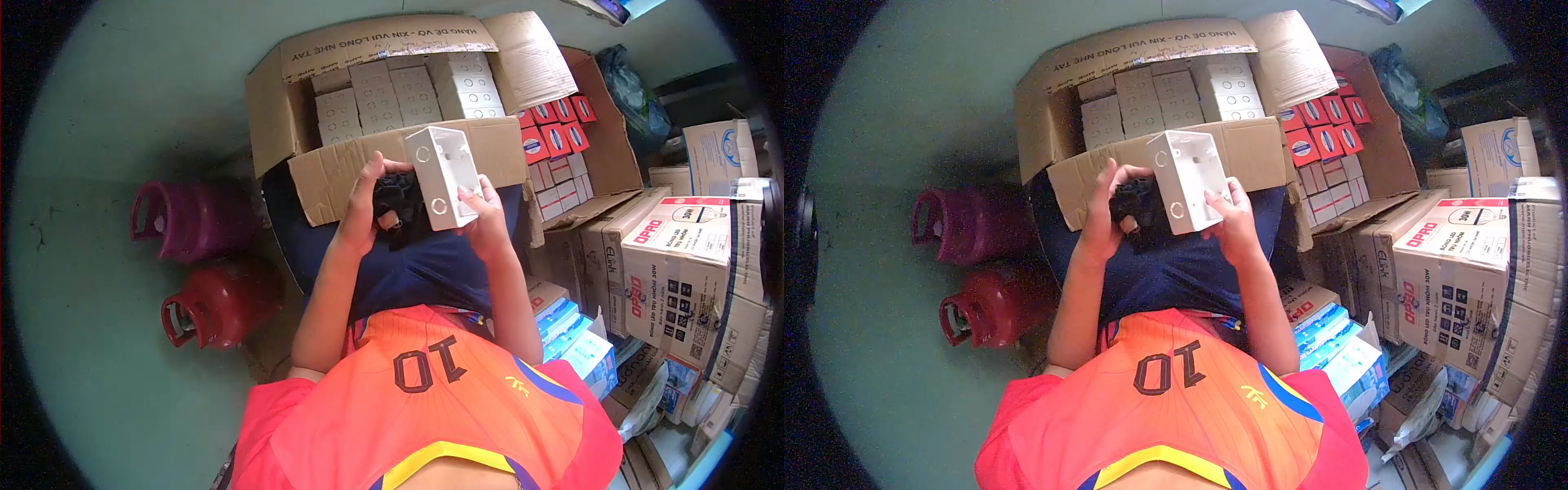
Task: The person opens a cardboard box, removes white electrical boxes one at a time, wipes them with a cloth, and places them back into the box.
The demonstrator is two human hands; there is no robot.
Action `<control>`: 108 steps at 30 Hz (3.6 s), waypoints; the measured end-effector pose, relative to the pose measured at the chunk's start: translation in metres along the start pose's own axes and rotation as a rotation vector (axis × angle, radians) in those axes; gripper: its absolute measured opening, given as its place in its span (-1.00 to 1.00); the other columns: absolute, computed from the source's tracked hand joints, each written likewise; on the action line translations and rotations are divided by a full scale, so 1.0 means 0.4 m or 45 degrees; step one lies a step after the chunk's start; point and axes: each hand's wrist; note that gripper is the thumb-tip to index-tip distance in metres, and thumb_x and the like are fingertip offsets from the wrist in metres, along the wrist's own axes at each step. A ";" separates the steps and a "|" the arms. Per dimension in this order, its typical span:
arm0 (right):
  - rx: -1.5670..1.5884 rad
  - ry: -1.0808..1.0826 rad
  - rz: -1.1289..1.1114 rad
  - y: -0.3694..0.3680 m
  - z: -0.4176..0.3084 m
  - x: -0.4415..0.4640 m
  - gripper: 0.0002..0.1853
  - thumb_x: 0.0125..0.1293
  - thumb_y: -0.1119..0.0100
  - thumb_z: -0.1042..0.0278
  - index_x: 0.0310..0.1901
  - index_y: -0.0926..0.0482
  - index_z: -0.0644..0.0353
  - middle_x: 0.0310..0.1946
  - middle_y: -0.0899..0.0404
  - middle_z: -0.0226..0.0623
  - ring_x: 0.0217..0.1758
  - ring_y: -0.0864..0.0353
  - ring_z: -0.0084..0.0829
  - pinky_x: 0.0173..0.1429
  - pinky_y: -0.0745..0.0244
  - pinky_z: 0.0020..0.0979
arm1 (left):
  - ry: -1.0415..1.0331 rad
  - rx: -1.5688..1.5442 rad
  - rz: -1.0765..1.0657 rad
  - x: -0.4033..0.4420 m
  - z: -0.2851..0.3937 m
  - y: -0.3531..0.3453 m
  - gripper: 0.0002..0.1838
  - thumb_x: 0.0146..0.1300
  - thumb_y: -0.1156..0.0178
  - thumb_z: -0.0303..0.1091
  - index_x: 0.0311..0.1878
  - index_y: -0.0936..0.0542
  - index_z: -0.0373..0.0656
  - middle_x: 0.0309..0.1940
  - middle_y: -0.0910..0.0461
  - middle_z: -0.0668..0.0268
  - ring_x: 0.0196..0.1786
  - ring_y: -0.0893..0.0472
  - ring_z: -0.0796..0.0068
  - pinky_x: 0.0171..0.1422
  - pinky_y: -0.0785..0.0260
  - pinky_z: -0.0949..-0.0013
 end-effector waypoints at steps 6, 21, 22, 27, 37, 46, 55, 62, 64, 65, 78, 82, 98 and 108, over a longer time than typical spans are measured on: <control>0.241 -0.264 -0.473 0.021 0.021 0.018 -0.60 0.42 -0.18 0.36 0.25 -0.50 0.19 -0.26 -0.66 -0.36 -0.44 -0.69 -0.57 -0.59 -0.43 -0.56 | -0.070 0.214 -0.085 0.025 -0.041 0.007 0.03 0.31 -0.33 0.27 0.59 -0.10 -0.19 0.27 -0.47 0.12 0.34 -0.47 0.32 0.46 -0.29 0.30; 0.345 -0.134 -0.397 -0.096 0.157 -0.026 -0.19 0.49 -0.06 -0.20 0.63 -0.06 -0.08 0.42 -0.40 -0.25 0.40 -0.47 -0.30 0.31 -0.50 -0.18 | -0.262 -0.229 0.390 0.040 -0.060 -0.042 -0.30 0.34 -0.37 0.16 0.30 -0.47 -0.19 0.10 -0.56 0.25 0.08 -0.60 0.44 0.14 -0.51 0.32; 0.065 -0.148 -0.307 -0.134 0.176 -0.035 -0.13 0.48 -0.27 0.04 0.65 0.02 -0.06 0.35 -0.41 -0.28 0.37 -0.47 -0.35 0.34 -0.48 -0.20 | -0.428 -0.113 0.502 0.055 -0.080 -0.046 -0.26 0.34 -0.36 0.16 0.35 -0.43 -0.19 0.14 -0.52 0.24 0.15 -0.56 0.42 0.21 -0.46 0.29; 0.072 0.082 -0.142 -0.150 0.234 -0.025 -0.43 0.42 -0.37 0.38 0.38 -0.35 0.19 0.01 -0.58 -0.38 0.03 -0.61 -0.51 0.09 -0.64 -0.32 | -0.633 -0.023 0.535 0.060 -0.096 -0.029 -0.18 0.36 -0.36 0.11 0.51 -0.24 -0.08 0.22 -0.38 0.23 0.33 -0.37 0.39 0.44 -0.23 0.25; 0.527 0.331 0.110 -0.081 0.093 0.008 -0.69 0.43 -0.01 0.13 -0.01 -0.64 0.10 -0.12 -0.70 -0.35 0.05 -0.69 -0.37 0.09 -0.61 -0.25 | -0.672 0.572 0.424 0.066 -0.082 0.015 -0.48 0.21 -0.53 -0.07 0.08 -0.51 -0.08 -0.09 -0.54 0.25 0.02 -0.61 0.39 -0.08 -0.54 0.31; -0.278 0.660 0.161 -0.111 -0.085 0.047 -0.51 0.25 -0.20 0.52 0.25 -0.51 0.26 0.05 -0.62 -0.20 -0.18 -0.69 -0.51 -0.07 -0.63 -0.41 | -1.110 1.264 0.445 0.074 -0.110 0.012 -0.58 0.00 -0.46 -0.49 0.00 -0.69 -0.20 -0.11 -0.67 0.15 0.14 -0.59 0.07 0.16 -0.52 0.14; -0.142 0.789 -0.056 -0.154 -0.110 0.040 -0.50 0.32 -0.20 0.51 0.31 -0.48 0.20 0.09 -0.59 -0.32 -0.01 -0.64 -0.51 0.02 -0.63 -0.45 | -1.272 1.302 0.505 0.060 -0.050 -0.007 -0.52 0.00 -0.46 -0.46 0.08 -0.69 -0.23 0.06 -0.67 -0.11 0.23 -0.66 -0.04 0.25 -0.53 0.10; -1.065 1.580 0.073 -0.235 -0.043 -0.015 -0.44 0.11 -0.51 0.34 0.20 -0.61 0.10 0.16 -0.51 -0.02 0.25 -0.50 -0.03 0.41 -0.40 -0.08 | -1.157 1.104 0.244 0.034 -0.074 -0.002 -0.71 0.01 -0.47 -0.36 -0.16 -0.76 -0.23 0.03 -0.73 0.00 0.06 -0.74 -0.09 0.50 -0.34 -0.16; -0.980 1.523 0.066 -0.251 -0.088 -0.013 -0.43 0.10 -0.51 0.34 0.21 -0.62 0.13 0.19 -0.51 0.01 0.32 -0.49 0.00 0.43 -0.40 -0.06 | -1.284 1.237 0.163 0.035 -0.074 0.017 -0.74 0.02 -0.46 -0.36 -0.19 -0.75 -0.21 -0.07 -0.74 0.02 0.03 -0.74 -0.08 0.54 -0.22 -0.30; -1.018 1.479 0.078 -0.245 -0.125 0.007 -0.43 0.11 -0.51 0.34 0.21 -0.62 0.15 0.19 -0.52 0.02 0.31 -0.51 -0.01 0.41 -0.42 -0.07 | -1.350 1.301 0.128 0.034 -0.073 0.022 -0.75 0.02 -0.46 -0.36 -0.20 -0.75 -0.21 -0.11 -0.75 0.04 0.02 -0.74 -0.07 0.56 -0.16 -0.38; -1.296 1.449 0.110 -0.210 -0.237 0.102 -0.63 0.11 -0.46 0.43 -0.01 -0.65 0.17 -0.01 -0.61 -0.07 0.09 -0.54 0.01 0.25 -0.44 -0.07 | -1.129 1.331 -0.105 0.028 -0.021 0.001 -0.73 0.04 -0.49 -0.34 -0.18 -0.72 -0.18 -0.35 -0.75 0.13 -0.15 -0.80 0.13 0.45 -0.42 0.05; -1.366 1.478 -0.494 -0.240 -0.186 -0.018 -0.51 0.03 -0.53 0.27 0.06 -0.67 0.04 0.06 -0.55 -0.08 0.20 -0.47 -0.02 0.39 -0.34 0.05 | -1.020 1.031 0.054 0.042 -0.053 0.008 -0.69 0.03 -0.48 -0.38 -0.13 -0.70 -0.20 -0.27 -0.71 0.07 -0.05 -0.75 -0.02 0.40 -0.44 0.06; -1.351 1.413 0.023 -0.151 -0.240 0.086 -0.62 0.15 -0.48 0.35 0.03 -0.71 0.16 -0.22 -0.69 -0.21 -0.10 -0.61 -0.23 0.08 -0.50 -0.27 | -1.216 1.235 -0.229 0.020 0.001 -0.013 -0.84 -0.07 -0.42 -0.48 -0.42 -0.61 -0.22 -0.45 -0.61 0.11 -0.29 -0.63 -0.07 0.11 -0.48 0.13; 0.879 0.054 -0.164 -0.099 -0.070 0.170 -0.55 0.53 0.00 -0.04 0.18 -0.64 0.10 0.08 -0.74 -0.27 0.12 -0.73 -0.29 0.28 -0.61 -0.11 | -1.004 1.039 0.023 0.013 -0.048 0.002 -0.71 0.01 -0.51 -0.50 -0.15 -0.75 -0.29 -0.15 -0.81 0.22 -0.12 -0.77 0.47 -0.06 -0.62 0.37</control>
Point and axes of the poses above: each hand's wrist, its own x-axis towards the middle knuckle, its own y-axis out of the back of the hand, z = x × y
